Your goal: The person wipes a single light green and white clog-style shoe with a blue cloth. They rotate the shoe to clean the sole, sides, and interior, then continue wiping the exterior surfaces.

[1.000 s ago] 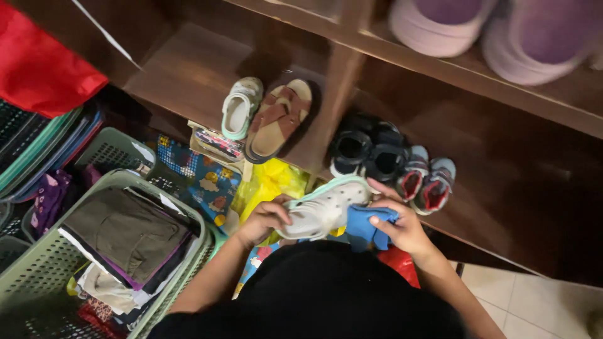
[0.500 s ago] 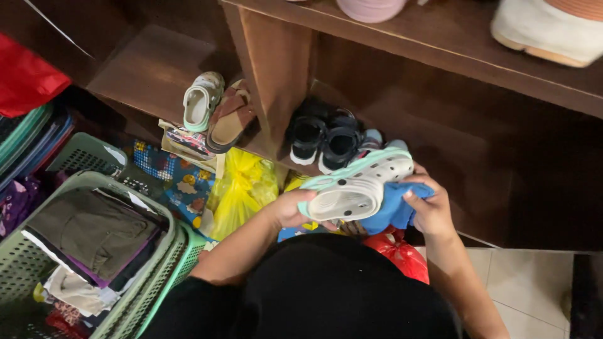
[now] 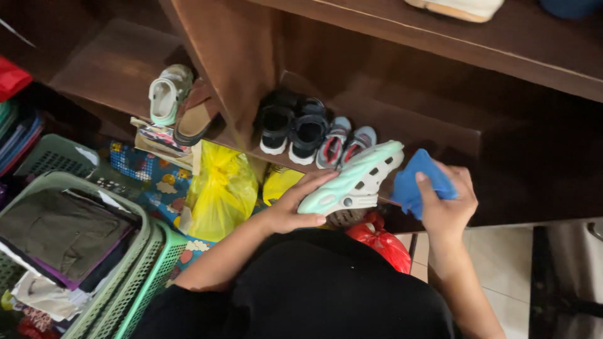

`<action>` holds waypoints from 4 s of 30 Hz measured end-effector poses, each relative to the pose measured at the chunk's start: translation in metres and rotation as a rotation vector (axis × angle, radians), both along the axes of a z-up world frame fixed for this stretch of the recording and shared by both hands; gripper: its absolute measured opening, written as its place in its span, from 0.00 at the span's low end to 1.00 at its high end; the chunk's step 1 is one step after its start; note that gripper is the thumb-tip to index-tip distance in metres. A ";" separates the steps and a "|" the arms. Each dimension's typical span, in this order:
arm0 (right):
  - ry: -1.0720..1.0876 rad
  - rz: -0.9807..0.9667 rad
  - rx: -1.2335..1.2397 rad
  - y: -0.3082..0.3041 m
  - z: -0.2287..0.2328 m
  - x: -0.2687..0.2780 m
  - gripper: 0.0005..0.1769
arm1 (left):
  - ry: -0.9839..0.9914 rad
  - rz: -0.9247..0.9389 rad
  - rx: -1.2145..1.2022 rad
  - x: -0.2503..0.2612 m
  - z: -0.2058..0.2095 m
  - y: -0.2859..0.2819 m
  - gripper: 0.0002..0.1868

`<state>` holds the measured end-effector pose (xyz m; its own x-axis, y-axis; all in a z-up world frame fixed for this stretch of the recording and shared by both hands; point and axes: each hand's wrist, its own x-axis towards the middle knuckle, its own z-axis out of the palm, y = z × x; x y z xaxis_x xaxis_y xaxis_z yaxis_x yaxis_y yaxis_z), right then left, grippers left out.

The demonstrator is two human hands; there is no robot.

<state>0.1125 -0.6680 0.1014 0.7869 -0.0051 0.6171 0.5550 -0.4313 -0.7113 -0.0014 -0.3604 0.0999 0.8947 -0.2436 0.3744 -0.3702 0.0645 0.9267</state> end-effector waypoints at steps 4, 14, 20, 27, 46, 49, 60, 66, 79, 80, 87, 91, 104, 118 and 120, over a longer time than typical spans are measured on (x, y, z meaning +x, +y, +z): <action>-0.282 -0.098 -0.320 0.001 0.008 -0.001 0.16 | -0.062 -0.013 0.071 -0.002 0.003 -0.016 0.48; -0.668 -0.172 -0.528 0.013 0.021 -0.011 0.16 | -0.242 0.077 0.249 0.004 0.014 -0.032 0.45; -0.730 -0.172 -0.524 0.014 0.028 -0.012 0.15 | -0.283 0.109 0.304 0.005 0.020 -0.031 0.45; -0.772 -0.238 -0.537 0.009 0.026 0.006 0.14 | -0.315 0.126 0.335 0.002 0.021 -0.028 0.43; -0.665 -0.141 -0.378 0.015 0.015 -0.013 0.14 | -0.377 0.146 0.321 0.002 0.021 -0.034 0.44; -0.752 -0.202 -0.431 0.019 0.033 -0.019 0.15 | -0.391 0.140 0.309 0.002 0.024 -0.035 0.45; -0.762 -0.224 -0.446 0.020 0.030 -0.023 0.15 | -0.419 0.133 0.285 0.000 0.026 -0.036 0.44; -0.480 -0.112 -0.306 0.009 0.041 -0.018 0.17 | -0.303 0.064 0.205 -0.002 0.035 -0.031 0.46; -0.173 0.008 0.053 -0.013 0.056 -0.029 0.17 | -0.266 0.025 0.108 -0.004 0.023 -0.033 0.47; -0.266 -0.023 -0.056 -0.010 0.063 -0.032 0.15 | -0.284 0.034 0.119 -0.004 0.023 -0.034 0.47; -0.451 -0.088 -0.366 0.010 0.039 -0.036 0.16 | -0.392 0.105 0.237 -0.003 0.021 -0.037 0.44; -0.708 -0.029 -0.403 0.028 0.061 -0.048 0.14 | -0.421 0.136 0.248 -0.003 0.023 -0.037 0.44; -0.756 -0.076 -0.449 0.033 0.056 -0.039 0.12 | -0.411 0.176 0.275 -0.004 0.021 -0.035 0.44; -0.781 -0.119 -0.488 0.028 0.049 -0.036 0.10 | -0.382 0.201 0.341 -0.009 0.018 -0.039 0.45; -0.717 -0.094 -0.442 0.029 0.048 -0.039 0.11 | -0.383 0.203 0.347 -0.009 0.016 -0.041 0.45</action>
<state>0.0734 -0.6385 0.1496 0.2126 0.3080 0.9273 0.7553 -0.6539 0.0440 -0.0105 -0.4011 0.1156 0.7521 -0.2474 0.6109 -0.6583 -0.3281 0.6775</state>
